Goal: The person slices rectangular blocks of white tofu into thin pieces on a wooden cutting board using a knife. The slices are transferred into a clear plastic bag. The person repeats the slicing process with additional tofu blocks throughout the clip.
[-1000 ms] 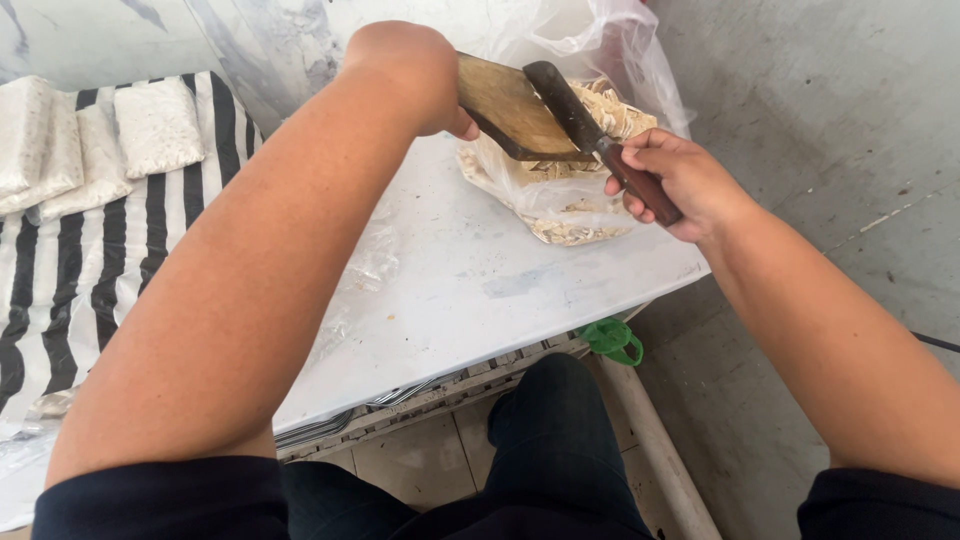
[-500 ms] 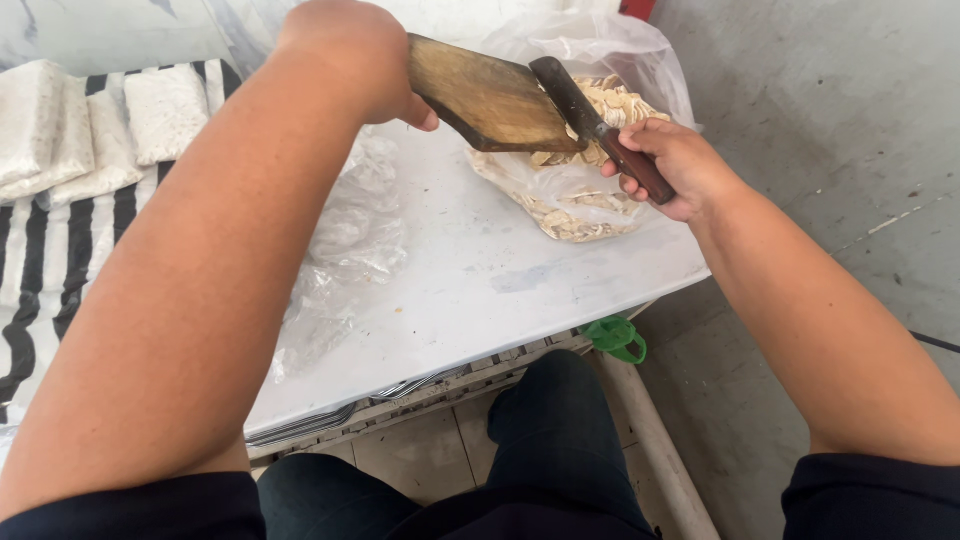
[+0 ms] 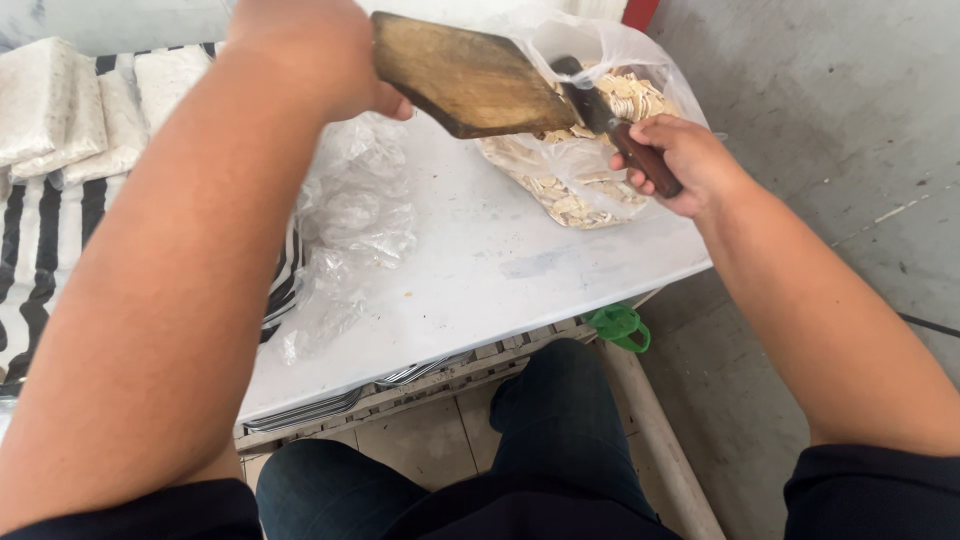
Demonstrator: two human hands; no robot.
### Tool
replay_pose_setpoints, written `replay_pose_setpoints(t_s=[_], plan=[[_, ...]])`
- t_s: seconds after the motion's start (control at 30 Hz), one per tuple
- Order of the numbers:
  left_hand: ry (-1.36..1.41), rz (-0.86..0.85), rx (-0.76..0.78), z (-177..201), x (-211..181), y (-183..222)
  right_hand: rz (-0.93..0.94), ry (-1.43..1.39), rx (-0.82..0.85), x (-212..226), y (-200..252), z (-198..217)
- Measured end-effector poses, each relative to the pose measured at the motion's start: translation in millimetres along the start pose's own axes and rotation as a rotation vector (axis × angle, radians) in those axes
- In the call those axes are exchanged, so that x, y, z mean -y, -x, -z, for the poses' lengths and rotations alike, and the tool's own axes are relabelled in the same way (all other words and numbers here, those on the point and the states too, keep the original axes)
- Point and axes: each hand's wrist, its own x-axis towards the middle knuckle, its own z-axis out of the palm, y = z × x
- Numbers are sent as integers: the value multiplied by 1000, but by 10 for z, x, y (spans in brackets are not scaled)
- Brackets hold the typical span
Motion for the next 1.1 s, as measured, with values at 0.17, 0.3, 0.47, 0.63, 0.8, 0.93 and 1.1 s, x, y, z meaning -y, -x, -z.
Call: replay_pose_setpoints(t_s=[0.17,0.3,0.47,0.63,0.8,0.93,1.1], plan=[[2,7,23,90,228,396,55,330,-80,234,125,200],[39,174,143,79,310,960,61,531,-134,291,236,339],[220,163,249,-311,181,1453,49,548,-101,112,169,145],[476,95,264,-945,48,1676,86,555,-45,100,213,67],[560,-52,60,-1613,-79,1685,32,631,-33,44,302,179],[562,-80,-4,-2032,-115,1595,75,603,-66,75,385,271],[581,-89,-176,-2403,-117,1502,153,639,-55,29,666,343]])
